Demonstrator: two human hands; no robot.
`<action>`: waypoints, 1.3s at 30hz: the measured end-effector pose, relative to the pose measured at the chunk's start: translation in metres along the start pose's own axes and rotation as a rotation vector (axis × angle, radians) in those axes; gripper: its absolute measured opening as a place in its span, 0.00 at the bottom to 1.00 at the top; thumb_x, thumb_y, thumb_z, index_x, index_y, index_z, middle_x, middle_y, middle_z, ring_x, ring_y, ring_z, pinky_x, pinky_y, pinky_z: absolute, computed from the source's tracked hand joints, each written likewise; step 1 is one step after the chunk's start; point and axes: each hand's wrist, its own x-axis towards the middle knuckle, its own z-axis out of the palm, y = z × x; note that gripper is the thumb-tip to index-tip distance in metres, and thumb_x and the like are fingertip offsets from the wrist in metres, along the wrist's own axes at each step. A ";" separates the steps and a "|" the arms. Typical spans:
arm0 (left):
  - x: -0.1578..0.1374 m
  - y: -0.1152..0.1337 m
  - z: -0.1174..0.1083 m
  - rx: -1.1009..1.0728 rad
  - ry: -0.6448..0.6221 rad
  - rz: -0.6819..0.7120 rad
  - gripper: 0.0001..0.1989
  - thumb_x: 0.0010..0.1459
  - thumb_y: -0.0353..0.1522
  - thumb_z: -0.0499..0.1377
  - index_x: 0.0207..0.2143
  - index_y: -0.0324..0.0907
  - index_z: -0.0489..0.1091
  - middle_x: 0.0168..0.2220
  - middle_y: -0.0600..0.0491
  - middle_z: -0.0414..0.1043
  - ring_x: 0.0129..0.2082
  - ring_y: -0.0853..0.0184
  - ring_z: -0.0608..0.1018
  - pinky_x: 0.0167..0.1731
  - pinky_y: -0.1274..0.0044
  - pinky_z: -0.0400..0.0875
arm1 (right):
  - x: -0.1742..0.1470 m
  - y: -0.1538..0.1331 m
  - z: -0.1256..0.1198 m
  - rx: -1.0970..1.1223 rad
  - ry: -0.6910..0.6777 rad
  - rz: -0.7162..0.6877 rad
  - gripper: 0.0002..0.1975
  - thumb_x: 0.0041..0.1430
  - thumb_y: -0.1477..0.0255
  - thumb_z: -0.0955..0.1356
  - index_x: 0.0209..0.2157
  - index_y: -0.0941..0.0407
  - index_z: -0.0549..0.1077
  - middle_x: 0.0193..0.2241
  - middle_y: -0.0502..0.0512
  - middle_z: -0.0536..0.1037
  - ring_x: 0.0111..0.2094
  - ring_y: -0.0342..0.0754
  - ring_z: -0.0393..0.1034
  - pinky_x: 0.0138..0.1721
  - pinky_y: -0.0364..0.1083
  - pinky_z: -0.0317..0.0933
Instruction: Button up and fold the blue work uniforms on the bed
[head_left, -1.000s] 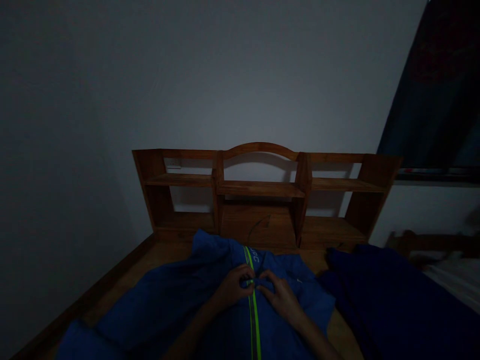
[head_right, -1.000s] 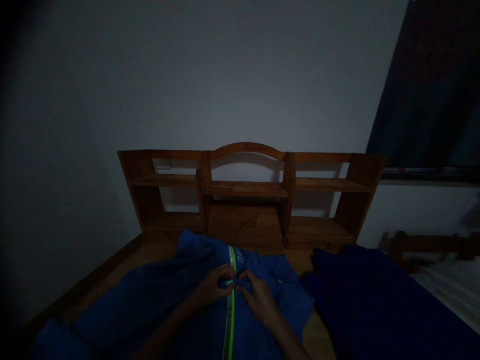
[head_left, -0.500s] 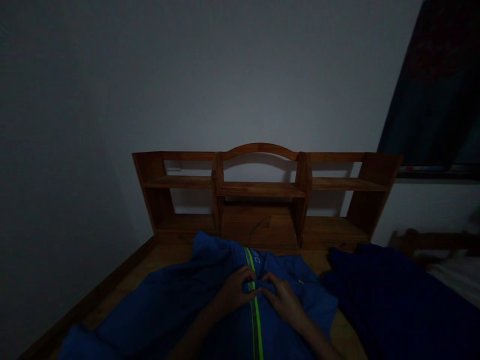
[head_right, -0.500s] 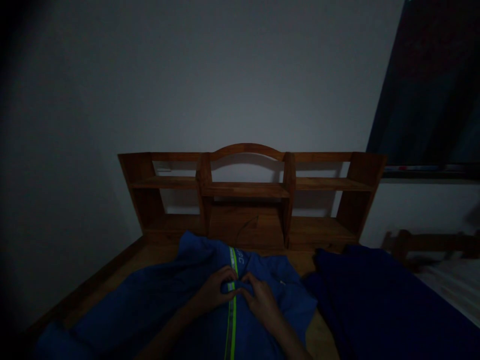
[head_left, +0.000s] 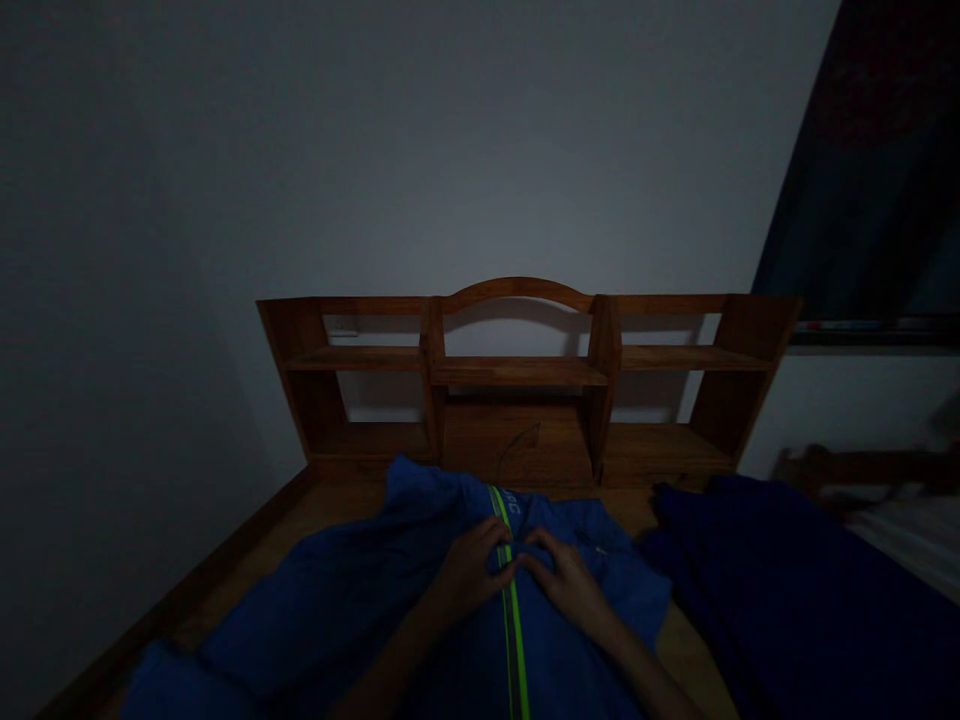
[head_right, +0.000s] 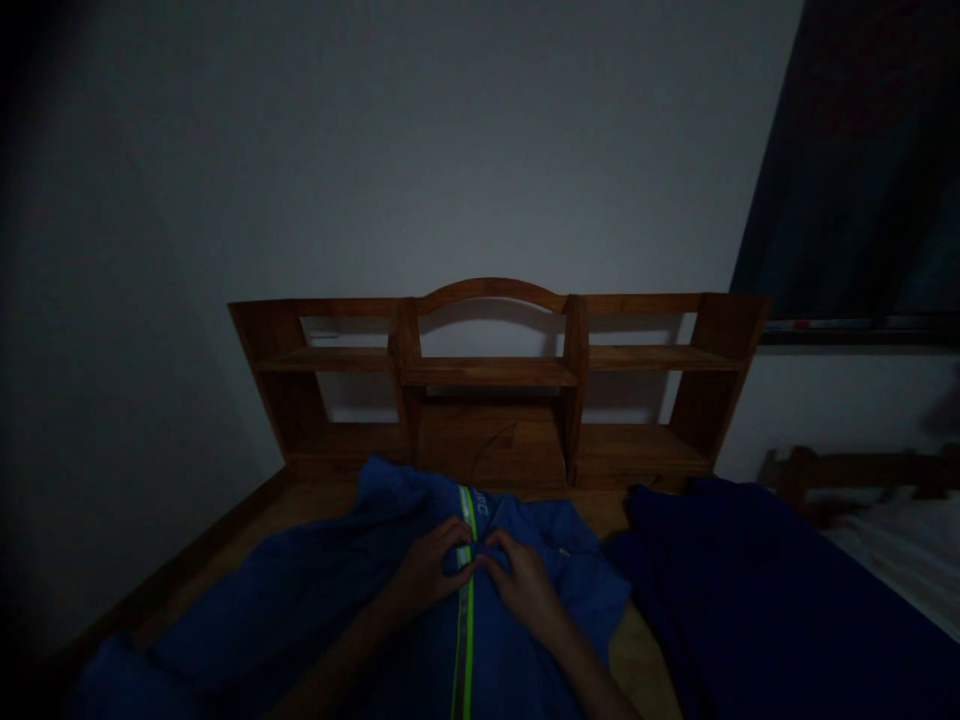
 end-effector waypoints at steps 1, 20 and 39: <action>0.000 0.001 0.000 0.002 0.003 0.002 0.10 0.53 0.30 0.58 0.40 0.44 0.64 0.38 0.53 0.66 0.40 0.67 0.71 0.40 0.77 0.65 | 0.000 -0.002 -0.001 0.014 -0.006 -0.003 0.09 0.61 0.66 0.62 0.37 0.54 0.70 0.34 0.50 0.75 0.37 0.47 0.69 0.39 0.43 0.59; 0.001 0.005 0.008 0.020 0.032 -0.108 0.10 0.50 0.26 0.56 0.36 0.44 0.65 0.37 0.54 0.66 0.38 0.67 0.71 0.40 0.77 0.66 | -0.006 -0.009 0.001 -0.229 0.012 -0.017 0.11 0.61 0.69 0.60 0.44 0.52 0.68 0.38 0.52 0.76 0.37 0.49 0.72 0.38 0.44 0.61; 0.015 0.009 -0.008 0.071 0.035 -0.088 0.09 0.56 0.32 0.57 0.41 0.45 0.65 0.40 0.54 0.71 0.40 0.66 0.73 0.43 0.75 0.66 | 0.005 0.004 -0.034 -0.630 0.277 0.151 0.16 0.64 0.63 0.57 0.43 0.52 0.71 0.31 0.53 0.79 0.32 0.47 0.74 0.32 0.42 0.58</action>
